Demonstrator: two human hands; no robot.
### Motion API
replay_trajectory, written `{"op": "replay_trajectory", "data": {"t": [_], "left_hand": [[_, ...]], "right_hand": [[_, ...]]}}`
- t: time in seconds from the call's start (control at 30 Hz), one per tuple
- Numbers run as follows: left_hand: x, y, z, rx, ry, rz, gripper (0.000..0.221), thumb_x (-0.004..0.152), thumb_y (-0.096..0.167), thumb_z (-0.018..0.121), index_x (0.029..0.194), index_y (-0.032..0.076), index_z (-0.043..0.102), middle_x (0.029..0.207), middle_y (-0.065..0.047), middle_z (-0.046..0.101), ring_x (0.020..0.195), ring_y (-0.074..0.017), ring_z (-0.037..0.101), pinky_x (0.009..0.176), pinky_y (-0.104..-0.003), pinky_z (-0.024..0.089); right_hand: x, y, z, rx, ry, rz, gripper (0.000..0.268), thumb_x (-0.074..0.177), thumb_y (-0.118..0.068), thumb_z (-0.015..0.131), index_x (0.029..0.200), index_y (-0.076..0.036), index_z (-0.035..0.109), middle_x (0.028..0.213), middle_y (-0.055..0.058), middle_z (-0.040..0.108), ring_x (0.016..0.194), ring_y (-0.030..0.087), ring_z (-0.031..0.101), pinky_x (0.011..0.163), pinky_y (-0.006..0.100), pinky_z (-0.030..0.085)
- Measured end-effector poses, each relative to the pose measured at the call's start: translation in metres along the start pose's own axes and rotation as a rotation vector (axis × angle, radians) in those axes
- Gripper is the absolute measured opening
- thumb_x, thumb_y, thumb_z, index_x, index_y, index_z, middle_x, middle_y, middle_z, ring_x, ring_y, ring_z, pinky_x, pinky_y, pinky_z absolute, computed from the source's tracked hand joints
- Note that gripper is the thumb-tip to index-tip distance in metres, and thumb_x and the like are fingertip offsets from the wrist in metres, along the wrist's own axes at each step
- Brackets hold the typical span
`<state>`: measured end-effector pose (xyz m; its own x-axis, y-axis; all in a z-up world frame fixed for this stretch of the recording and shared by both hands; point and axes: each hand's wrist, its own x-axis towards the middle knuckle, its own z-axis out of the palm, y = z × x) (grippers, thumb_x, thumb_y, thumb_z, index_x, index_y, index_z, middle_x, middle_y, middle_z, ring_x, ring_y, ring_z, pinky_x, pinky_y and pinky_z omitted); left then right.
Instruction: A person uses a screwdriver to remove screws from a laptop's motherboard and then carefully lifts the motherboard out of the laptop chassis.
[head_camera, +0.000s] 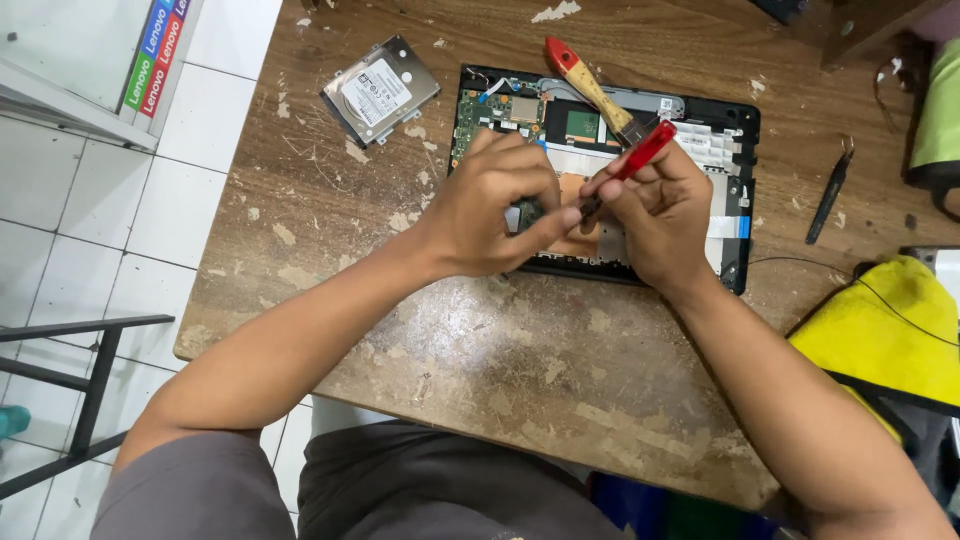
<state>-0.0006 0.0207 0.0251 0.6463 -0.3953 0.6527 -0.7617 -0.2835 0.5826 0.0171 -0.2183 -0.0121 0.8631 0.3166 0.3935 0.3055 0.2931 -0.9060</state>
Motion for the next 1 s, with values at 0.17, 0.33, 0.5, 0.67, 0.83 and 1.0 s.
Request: {"op": "replay_trajectory", "data": {"t": [0.17, 0.33, 0.5, 0.67, 0.83, 1.0], "left_hand": [[0.001, 0.005, -0.001, -0.022, -0.092, 0.001, 0.022, 0.096, 0.024, 0.085, 0.08, 0.011, 0.076, 0.08, -0.005, 0.074, 0.078, -0.0246, 0.066, 0.084, -0.039, 0.044], [0.001, 0.003, -0.001, -0.096, -0.106, -0.02, 0.018, 0.094, 0.015, 0.088, 0.082, 0.012, 0.075, 0.084, -0.002, 0.075, 0.081, -0.024, 0.069, 0.084, -0.038, 0.044], [-0.001, -0.003, 0.001, -0.132, -0.09, -0.076, 0.013, 0.095, 0.016, 0.088, 0.091, 0.015, 0.076, 0.087, 0.001, 0.075, 0.083, -0.0193, 0.071, 0.085, -0.035, 0.046], [-0.001, 0.0, 0.002, -0.103, -0.056, -0.069, 0.016, 0.093, 0.017, 0.091, 0.092, 0.015, 0.076, 0.087, 0.001, 0.075, 0.081, -0.0185, 0.071, 0.084, -0.034, 0.046], [-0.003, -0.005, 0.006, -0.09, -0.036, -0.066, 0.019, 0.088, 0.017, 0.095, 0.091, 0.015, 0.076, 0.085, 0.001, 0.074, 0.08, -0.0183, 0.07, 0.083, -0.034, 0.046], [0.0, -0.001, 0.002, -0.118, -0.061, -0.139, 0.021, 0.087, 0.02, 0.096, 0.085, 0.016, 0.076, 0.08, 0.001, 0.075, 0.079, -0.0188, 0.069, 0.085, -0.035, 0.045]], "right_hand": [[-0.001, 0.001, 0.0, -0.019, 0.035, 0.011, 0.027, 0.106, -0.005, 0.072, 0.118, 0.009, 0.053, 0.098, 0.029, 0.073, 0.08, 0.03, 0.08, 0.061, 0.038, 0.07], [0.001, -0.011, 0.01, -0.023, 0.072, 0.027, 0.025, 0.108, -0.006, 0.071, 0.118, 0.007, 0.052, 0.097, 0.026, 0.073, 0.078, 0.027, 0.079, 0.061, 0.036, 0.07], [0.002, -0.019, 0.019, -0.078, 0.072, 0.068, 0.021, 0.106, -0.002, 0.071, 0.116, 0.007, 0.056, 0.093, 0.025, 0.073, 0.076, 0.026, 0.078, 0.062, 0.035, 0.07], [-0.001, 0.008, -0.001, -0.075, 0.059, 0.068, 0.022, 0.101, 0.005, 0.076, 0.111, 0.009, 0.057, 0.09, 0.024, 0.073, 0.075, 0.026, 0.079, 0.063, 0.035, 0.07], [0.002, -0.003, 0.008, -0.111, 0.04, 0.068, 0.021, 0.1, 0.007, 0.078, 0.11, 0.01, 0.059, 0.088, 0.024, 0.074, 0.074, 0.025, 0.079, 0.064, 0.033, 0.069], [-0.002, -0.004, 0.007, -0.132, 0.01, 0.093, 0.022, 0.099, 0.007, 0.079, 0.109, 0.011, 0.06, 0.087, 0.024, 0.074, 0.072, 0.023, 0.078, 0.063, 0.034, 0.068]]}}
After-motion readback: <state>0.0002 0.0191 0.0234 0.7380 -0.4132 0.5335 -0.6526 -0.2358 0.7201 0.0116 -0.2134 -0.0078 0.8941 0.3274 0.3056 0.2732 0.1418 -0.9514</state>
